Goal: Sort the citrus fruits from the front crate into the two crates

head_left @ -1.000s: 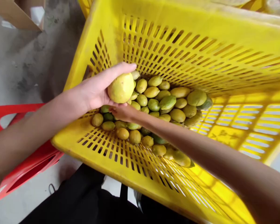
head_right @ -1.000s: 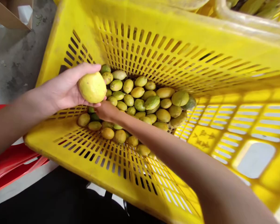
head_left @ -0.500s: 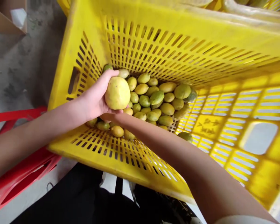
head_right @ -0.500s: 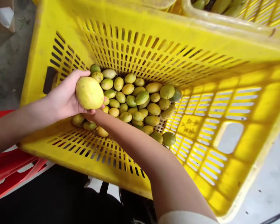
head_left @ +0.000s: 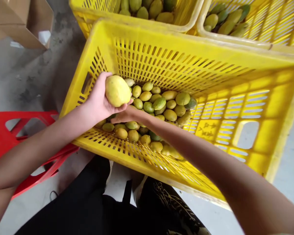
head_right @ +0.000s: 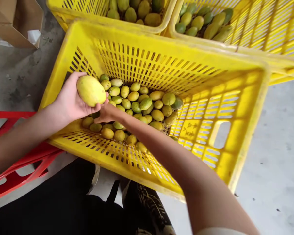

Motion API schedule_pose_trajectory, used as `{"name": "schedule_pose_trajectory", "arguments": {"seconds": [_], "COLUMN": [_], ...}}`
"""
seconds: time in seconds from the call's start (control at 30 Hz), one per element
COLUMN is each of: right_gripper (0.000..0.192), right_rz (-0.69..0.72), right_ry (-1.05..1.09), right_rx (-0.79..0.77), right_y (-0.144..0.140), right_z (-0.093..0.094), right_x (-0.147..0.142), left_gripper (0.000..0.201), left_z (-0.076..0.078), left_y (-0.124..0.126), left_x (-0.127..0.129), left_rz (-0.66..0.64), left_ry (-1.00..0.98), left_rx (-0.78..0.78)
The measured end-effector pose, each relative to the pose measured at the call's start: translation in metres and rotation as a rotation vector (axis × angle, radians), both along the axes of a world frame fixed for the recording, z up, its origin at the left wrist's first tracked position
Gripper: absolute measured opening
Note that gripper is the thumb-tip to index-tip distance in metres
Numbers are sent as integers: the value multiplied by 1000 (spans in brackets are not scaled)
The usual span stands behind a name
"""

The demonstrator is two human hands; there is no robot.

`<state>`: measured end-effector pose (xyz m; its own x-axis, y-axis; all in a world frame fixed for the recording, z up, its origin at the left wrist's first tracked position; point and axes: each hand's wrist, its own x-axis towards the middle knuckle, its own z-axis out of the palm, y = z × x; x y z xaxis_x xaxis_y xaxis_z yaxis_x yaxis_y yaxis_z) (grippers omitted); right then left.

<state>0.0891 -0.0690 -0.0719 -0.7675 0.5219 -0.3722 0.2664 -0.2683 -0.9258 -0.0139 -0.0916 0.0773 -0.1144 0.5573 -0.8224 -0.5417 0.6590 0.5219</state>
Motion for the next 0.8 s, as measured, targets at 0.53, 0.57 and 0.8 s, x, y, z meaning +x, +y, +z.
{"name": "schedule_pose_trajectory", "arguments": {"seconds": [0.53, 0.57, 0.8], "right_gripper": [50, 51, 58], "right_rz": [-626, -628, -779], "right_ry": [284, 285, 269], "right_rx": [-336, -332, -288], "right_y": [-12, -13, -16], "right_z": [126, 126, 110], "right_x": [166, 167, 160], "left_gripper": [16, 15, 36], "left_z": [28, 25, 13], "left_y": [16, 15, 10], "left_x": [56, 58, 66], "left_rz": [-160, -176, -276], "left_ry": [56, 54, 72], "left_rx": [367, 372, 354]}}
